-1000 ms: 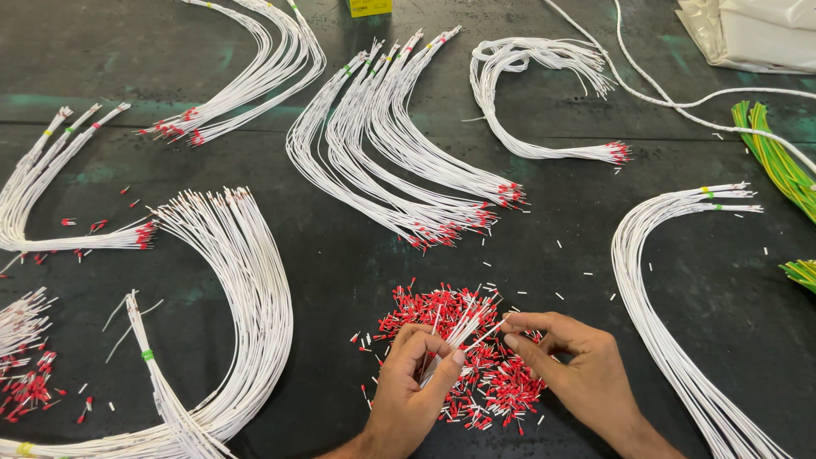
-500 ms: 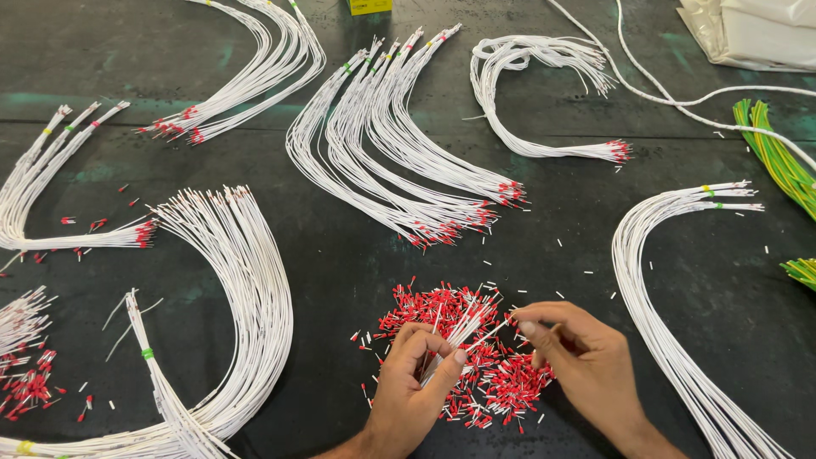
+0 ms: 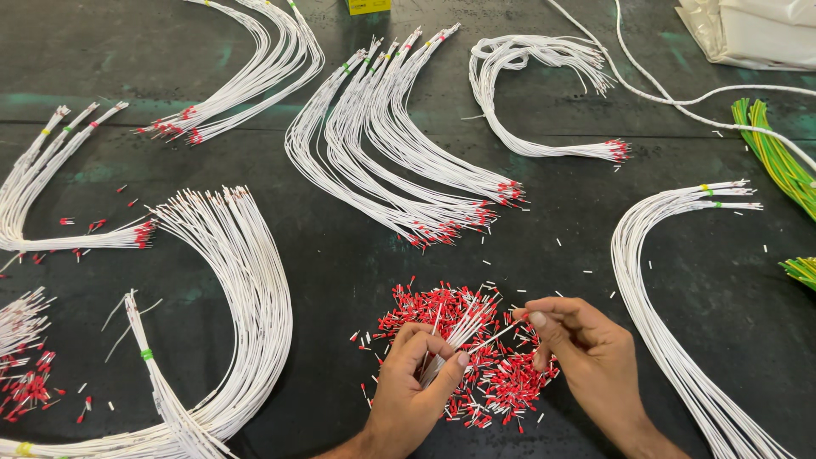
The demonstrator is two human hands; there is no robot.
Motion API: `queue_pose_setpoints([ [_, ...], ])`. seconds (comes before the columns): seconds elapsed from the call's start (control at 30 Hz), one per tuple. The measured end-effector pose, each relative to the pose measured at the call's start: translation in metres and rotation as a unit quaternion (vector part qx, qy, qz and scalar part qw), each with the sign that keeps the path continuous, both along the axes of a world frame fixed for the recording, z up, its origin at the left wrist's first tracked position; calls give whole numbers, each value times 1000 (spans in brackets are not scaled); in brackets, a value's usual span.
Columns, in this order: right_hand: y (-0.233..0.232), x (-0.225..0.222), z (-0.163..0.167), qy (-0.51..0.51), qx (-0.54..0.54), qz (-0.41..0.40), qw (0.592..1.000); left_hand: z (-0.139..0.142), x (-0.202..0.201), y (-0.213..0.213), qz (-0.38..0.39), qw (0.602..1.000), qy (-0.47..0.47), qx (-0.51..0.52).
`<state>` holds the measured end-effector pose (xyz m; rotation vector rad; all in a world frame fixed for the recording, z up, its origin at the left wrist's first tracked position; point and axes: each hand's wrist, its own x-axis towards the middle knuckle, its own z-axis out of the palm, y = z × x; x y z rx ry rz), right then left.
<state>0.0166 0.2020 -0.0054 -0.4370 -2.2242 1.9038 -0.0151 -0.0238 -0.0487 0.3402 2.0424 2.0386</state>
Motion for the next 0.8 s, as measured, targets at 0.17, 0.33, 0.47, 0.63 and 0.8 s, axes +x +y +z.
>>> queue_pose_setpoints([
  [0.17,-2,0,1,-9,15,3,1000,0,0,-1,-1,1000,-8,-3],
  [0.33,0,1,-3,-16,32,47,998,-3,1,0,3,1000,-3,0],
  [0.47,2,1,-9,-13,-41,105,994,-3,1,0,0,1000,-5,19],
  [0.63,3,4,-15,3,-45,110,993,-1,3,0,-10,999,-25,46],
  [0.8,7,5,-24,-3,-47,118,992,-1,4,-2,-16,999,27,36],
])
